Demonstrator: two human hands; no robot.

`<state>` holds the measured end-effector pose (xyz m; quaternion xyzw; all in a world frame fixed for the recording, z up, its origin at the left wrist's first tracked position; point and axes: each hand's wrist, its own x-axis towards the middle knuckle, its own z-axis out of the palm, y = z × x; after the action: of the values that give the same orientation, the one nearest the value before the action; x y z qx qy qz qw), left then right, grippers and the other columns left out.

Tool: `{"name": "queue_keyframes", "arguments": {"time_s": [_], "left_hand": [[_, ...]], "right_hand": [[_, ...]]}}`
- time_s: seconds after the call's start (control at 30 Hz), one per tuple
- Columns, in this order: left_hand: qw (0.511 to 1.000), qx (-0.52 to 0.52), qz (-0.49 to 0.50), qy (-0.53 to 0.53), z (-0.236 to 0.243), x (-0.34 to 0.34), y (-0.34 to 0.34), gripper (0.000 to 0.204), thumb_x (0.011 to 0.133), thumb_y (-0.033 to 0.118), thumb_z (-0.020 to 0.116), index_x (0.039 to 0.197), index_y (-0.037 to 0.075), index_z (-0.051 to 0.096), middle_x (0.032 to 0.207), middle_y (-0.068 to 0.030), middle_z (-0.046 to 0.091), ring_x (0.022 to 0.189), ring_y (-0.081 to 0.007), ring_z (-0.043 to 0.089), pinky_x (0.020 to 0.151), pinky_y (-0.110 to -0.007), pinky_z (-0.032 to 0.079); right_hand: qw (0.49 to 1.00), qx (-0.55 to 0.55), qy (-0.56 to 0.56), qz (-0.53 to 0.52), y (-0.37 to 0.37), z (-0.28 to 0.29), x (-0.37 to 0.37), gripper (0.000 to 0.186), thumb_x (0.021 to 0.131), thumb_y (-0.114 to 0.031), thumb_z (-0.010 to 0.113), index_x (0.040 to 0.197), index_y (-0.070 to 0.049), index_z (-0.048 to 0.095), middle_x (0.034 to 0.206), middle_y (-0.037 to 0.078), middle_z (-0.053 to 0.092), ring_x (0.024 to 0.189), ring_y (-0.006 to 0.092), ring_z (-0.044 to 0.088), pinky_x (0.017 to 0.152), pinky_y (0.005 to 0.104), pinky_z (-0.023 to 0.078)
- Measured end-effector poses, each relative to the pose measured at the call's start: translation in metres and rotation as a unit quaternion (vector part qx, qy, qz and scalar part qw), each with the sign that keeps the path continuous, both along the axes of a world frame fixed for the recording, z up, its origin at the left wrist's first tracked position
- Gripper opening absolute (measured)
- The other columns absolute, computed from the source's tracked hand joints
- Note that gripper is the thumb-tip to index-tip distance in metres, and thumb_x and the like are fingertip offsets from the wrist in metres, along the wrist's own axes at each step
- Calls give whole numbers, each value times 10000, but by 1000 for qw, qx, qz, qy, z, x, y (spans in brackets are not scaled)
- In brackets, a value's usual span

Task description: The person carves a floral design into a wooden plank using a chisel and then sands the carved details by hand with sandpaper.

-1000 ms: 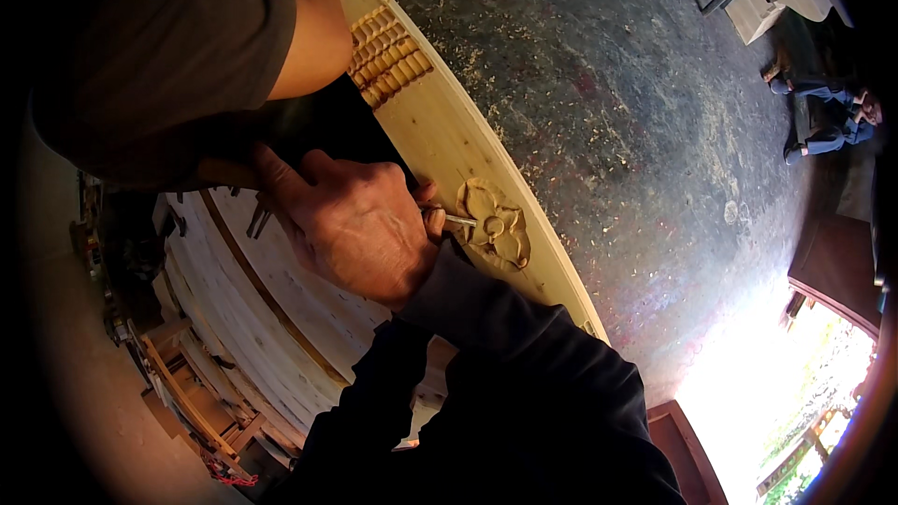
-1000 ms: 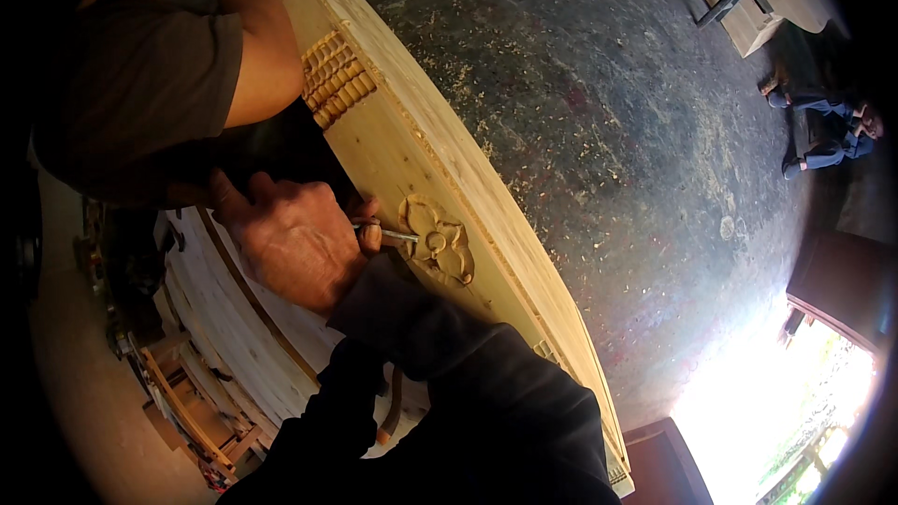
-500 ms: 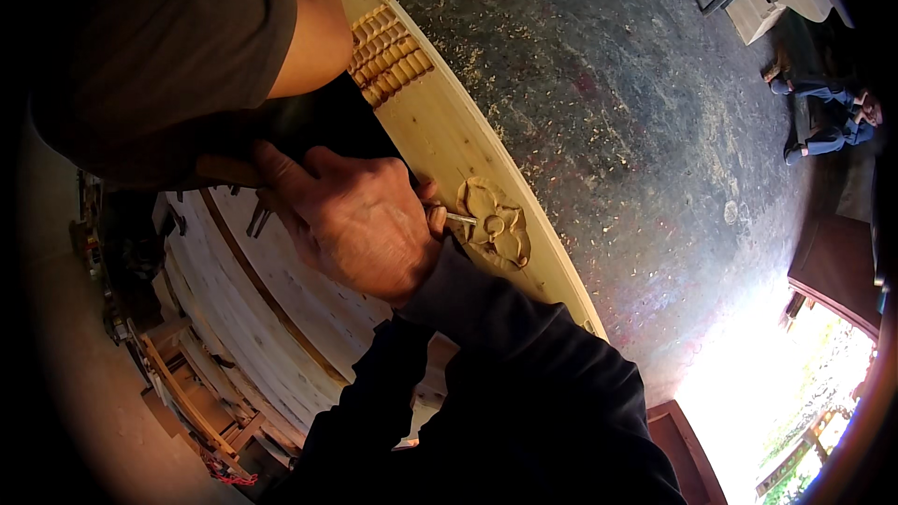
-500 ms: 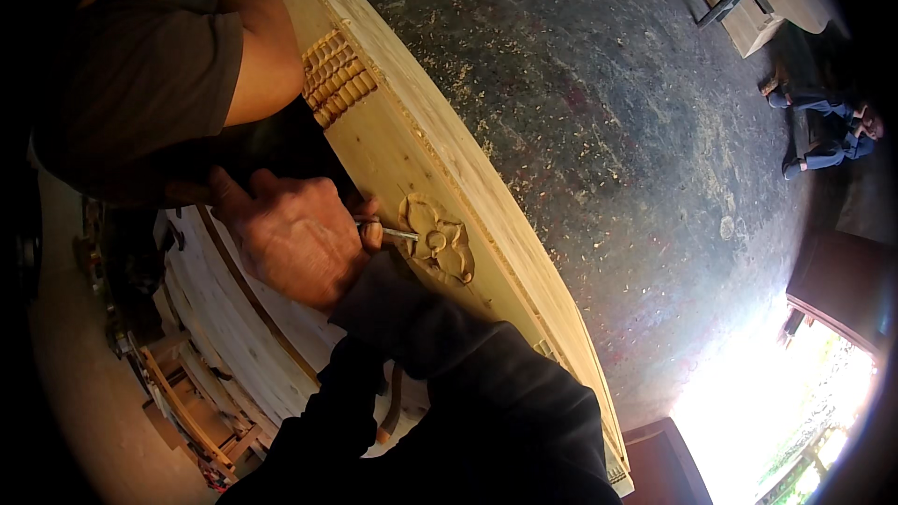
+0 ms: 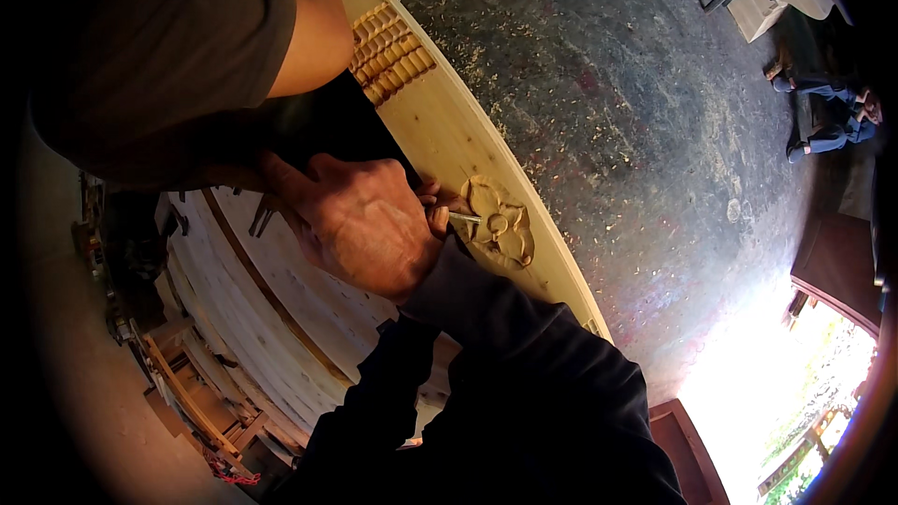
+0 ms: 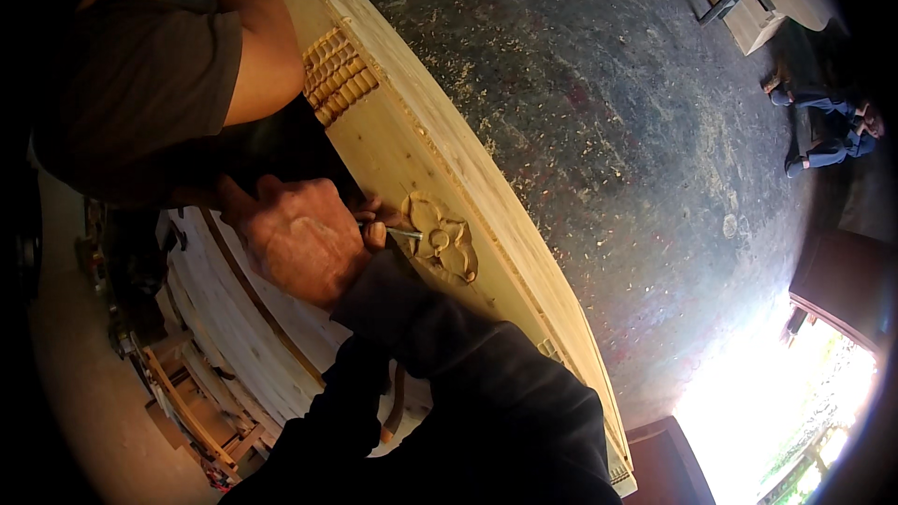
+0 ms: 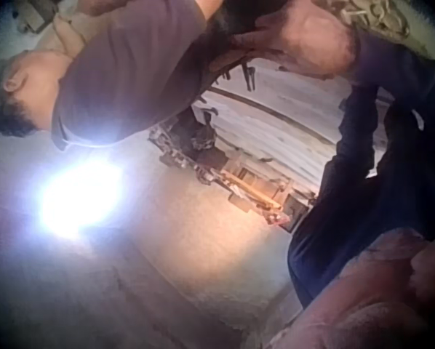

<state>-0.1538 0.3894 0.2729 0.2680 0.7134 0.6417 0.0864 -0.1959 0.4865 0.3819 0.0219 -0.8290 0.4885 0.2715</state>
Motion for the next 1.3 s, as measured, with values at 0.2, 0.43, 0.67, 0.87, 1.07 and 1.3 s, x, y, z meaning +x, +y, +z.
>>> {"name": "queue_keyframes", "arguments": {"time_s": [0.2,0.43,0.67,0.87,1.07,1.3], "left_hand": [[1000,6,3,4,-1,-9,4,252,1087,223,687,1272,51,689,1270,-159,810,1352,-306,706,1322,-554,323],[1000,11,-1,8,1,-13,9,257,1087,223,687,1275,48,691,1269,-158,810,1356,-310,703,1317,-556,331],[1000,6,0,8,1,-3,4,262,1086,224,687,1278,46,692,1267,-158,810,1360,-313,701,1312,-557,339],[1000,1,-2,7,0,2,1,266,1086,224,687,1281,43,693,1265,-157,811,1363,-316,699,1308,-558,346],[1000,-1,2,10,2,5,-4,270,1085,224,687,1284,41,694,1264,-157,811,1366,-320,697,1304,-559,353],[1000,11,5,14,5,-15,-1,275,1085,225,688,1287,38,695,1262,-156,811,1370,-323,695,1299,-560,361]], "right_hand": [[1000,15,3,-12,-4,-6,0,494,992,-208,763,1461,-77,680,864,114,694,672,280,703,581,421,578],[1000,19,-16,-16,-7,-9,-5,453,1014,-227,717,1438,-74,680,875,132,714,701,315,729,599,448,591],[999,12,-38,2,-6,-10,-5,442,1003,-190,704,1431,-81,681,875,142,733,724,331,748,621,455,601],[999,13,-48,4,-2,-8,-5,412,999,-157,687,1404,-81,692,874,150,738,733,334,755,633,464,608],[1000,9,-27,-3,-5,-13,-2,456,974,-135,692,1426,-73,694,878,148,733,718,335,745,621,460,608],[995,100,10,3,-27,-7,6,535,929,-116,689,1458,-31,671,893,155,713,719,314,739,617,441,617]]}}
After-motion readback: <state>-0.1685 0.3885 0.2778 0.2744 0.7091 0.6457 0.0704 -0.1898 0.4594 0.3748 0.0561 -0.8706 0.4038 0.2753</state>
